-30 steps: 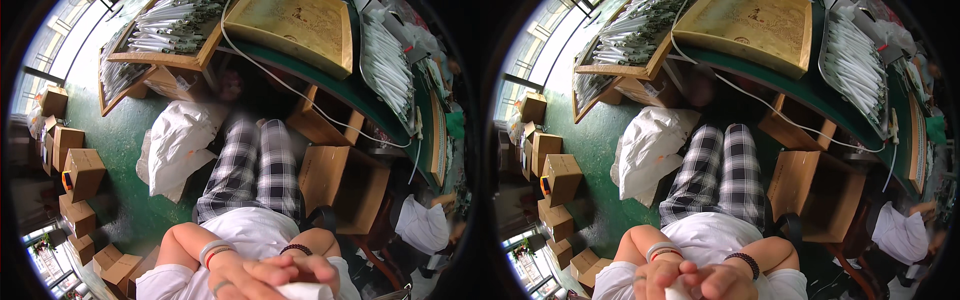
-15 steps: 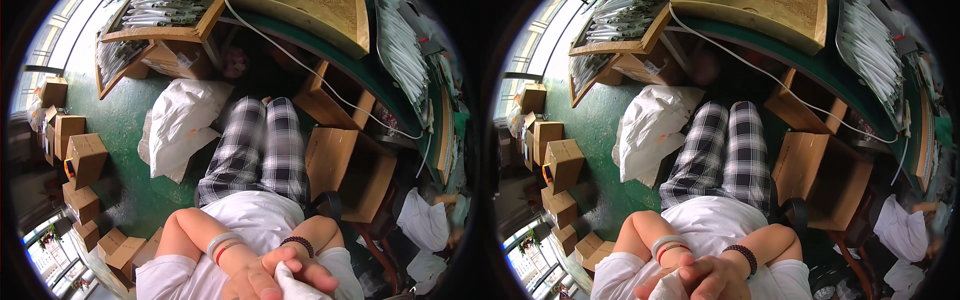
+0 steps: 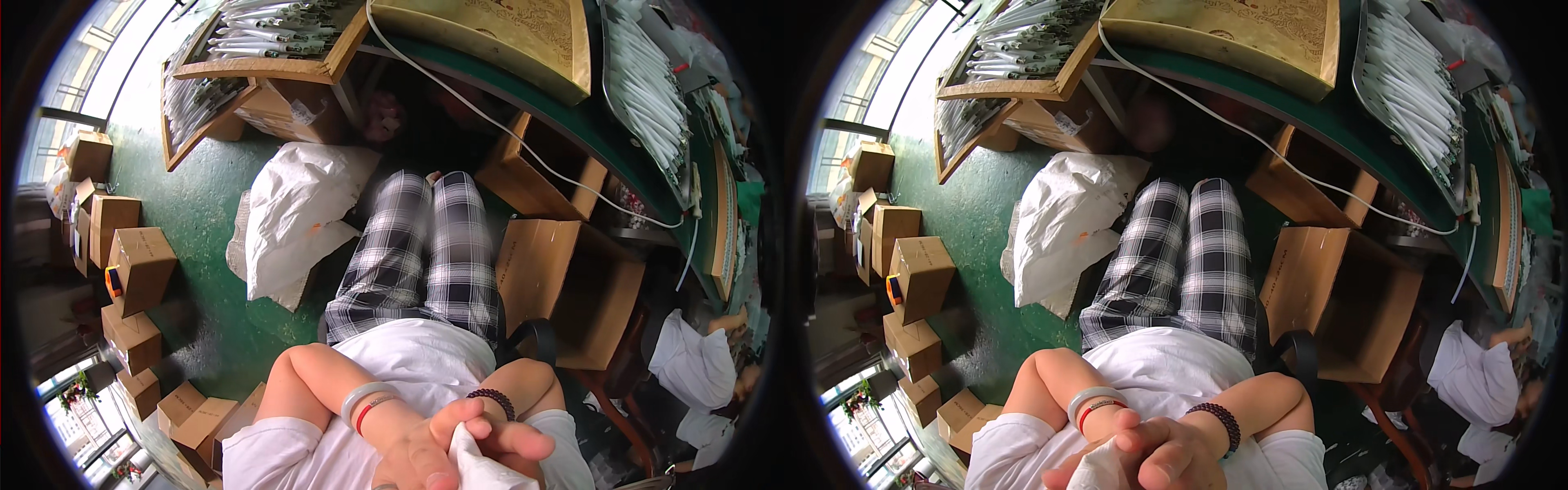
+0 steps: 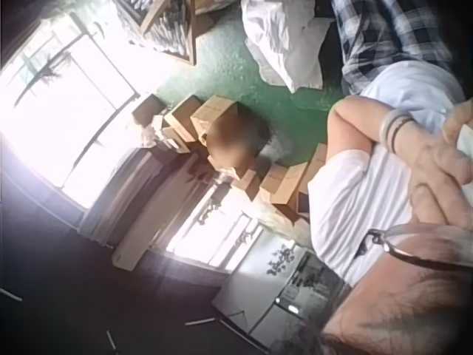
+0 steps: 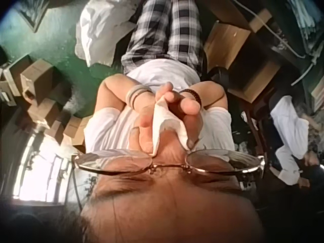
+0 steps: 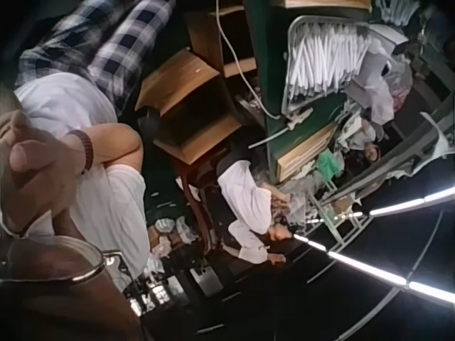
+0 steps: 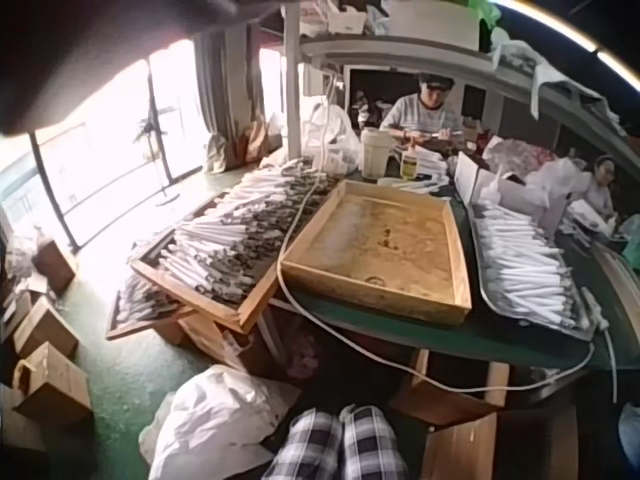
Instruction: Gluing electronic components into plastic housings using a hot glue gun at a factory workstation.
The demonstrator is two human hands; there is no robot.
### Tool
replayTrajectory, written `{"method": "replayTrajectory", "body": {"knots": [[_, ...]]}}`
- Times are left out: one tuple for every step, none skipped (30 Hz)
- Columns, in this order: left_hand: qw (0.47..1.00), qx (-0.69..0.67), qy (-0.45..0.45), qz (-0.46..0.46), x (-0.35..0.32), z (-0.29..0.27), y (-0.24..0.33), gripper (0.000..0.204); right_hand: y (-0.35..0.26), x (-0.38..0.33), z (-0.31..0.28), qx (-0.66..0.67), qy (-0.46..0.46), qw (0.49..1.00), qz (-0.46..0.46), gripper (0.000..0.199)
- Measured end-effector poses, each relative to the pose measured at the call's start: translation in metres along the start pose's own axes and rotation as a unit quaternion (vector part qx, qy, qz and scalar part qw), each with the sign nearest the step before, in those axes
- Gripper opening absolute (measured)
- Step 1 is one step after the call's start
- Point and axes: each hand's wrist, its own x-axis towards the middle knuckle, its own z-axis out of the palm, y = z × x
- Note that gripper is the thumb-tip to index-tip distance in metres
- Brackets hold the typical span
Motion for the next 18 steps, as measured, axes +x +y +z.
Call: {"method": "replayTrajectory", "body": {"knots": [[1.0,0.008,-0.002,0.001,0.002,0.001,-0.001,0.039,0.001,-0.001,-0.002,-0.016,-0.019,1.0,-0.008,0.026],[1.0,0.017,-0.004,0.001,0.004,0.001,0.003,0.039,0.002,-0.003,-0.005,-0.033,-0.038,0.999,-0.015,0.027],[1.0,0.022,-0.003,0.004,0.009,0.001,0.002,0.039,0.002,0.0,-0.005,-0.048,-0.06,0.997,-0.025,0.027],[1.0,0.028,-0.002,0.006,0.012,0.0,0.004,0.039,0.003,0.003,-0.005,-0.063,-0.082,0.994,-0.034,0.027],[0.999,0.034,-0.001,0.008,0.017,-0.001,0.004,0.039,0.004,0.006,-0.004,-0.078,-0.104,0.991,-0.044,0.027],[0.999,0.041,0.0,0.009,0.018,-0.007,0.005,0.039,0.004,0.009,-0.003,-0.093,-0.126,0.986,-0.052,0.028],[0.999,0.046,0.002,0.01,0.021,-0.006,0.007,0.04,0.004,0.008,-0.005,-0.109,-0.148,0.981,-0.063,0.028],[0.999,0.051,0.003,0.011,0.023,-0.007,0.008,0.04,0.002,0.006,-0.004,-0.109,-0.152,0.98,-0.065,0.028],[0.998,0.055,0.003,0.014,0.025,-0.008,0.008,0.04,-0.002,-0.004,-0.002,-0.038,-0.078,0.996,-0.026,0.028],[0.998,0.06,0.001,0.015,0.027,-0.009,0.008,0.04,-0.004,-0.012,-0.001,0.033,-0.002,0.999,0.013,0.027],[0.998,0.065,-0.001,0.017,0.029,-0.01,0.01,0.04,-0.002,-0.019,-0.004,0.032,-0.002,0.999,0.01,0.027],[0.997,0.075,-0.005,0.021,0.031,-0.012,0.01,0.04,0.003,-0.02,-0.007,0.098,0.051,0.994,-0.017,0.027],[0.996,0.086,-0.009,0.025,0.035,-0.012,0.01,0.04,0.004,-0.02,-0.008,0.164,0.104,0.98,-0.046,0.027],[0.995,0.096,-0.013,0.029,0.036,-0.015,0.015,0.04,0.001,-0.018,-0.009,0.167,0.108,0.979,-0.046,0.027],[0.994,0.103,-0.015,0.03,0.034,-0.018,0.016,0.041,0.0,-0.007,-0.006,0.09,0.017,0.996,-0.016,0.026],[0.993,0.11,-0.018,0.032,0.038,-0.016,0.015,0.041,-0.001,-0.002,-0.005,0.015,-0.074,0.997,0.013,0.025],[0.992,0.118,-0.02,0.035,0.039,-0.018,0.018,0.041,-0.001,0.002,-0.006,0.015,-0.073,0.997,0.012,0.025],[0.991,0.126,-0.021,0.038,0.043,-0.018,0.022,0.041,-0.002,0.002,-0.01,-0.029,-0.098,0.995,-0.002,0.026]]}}
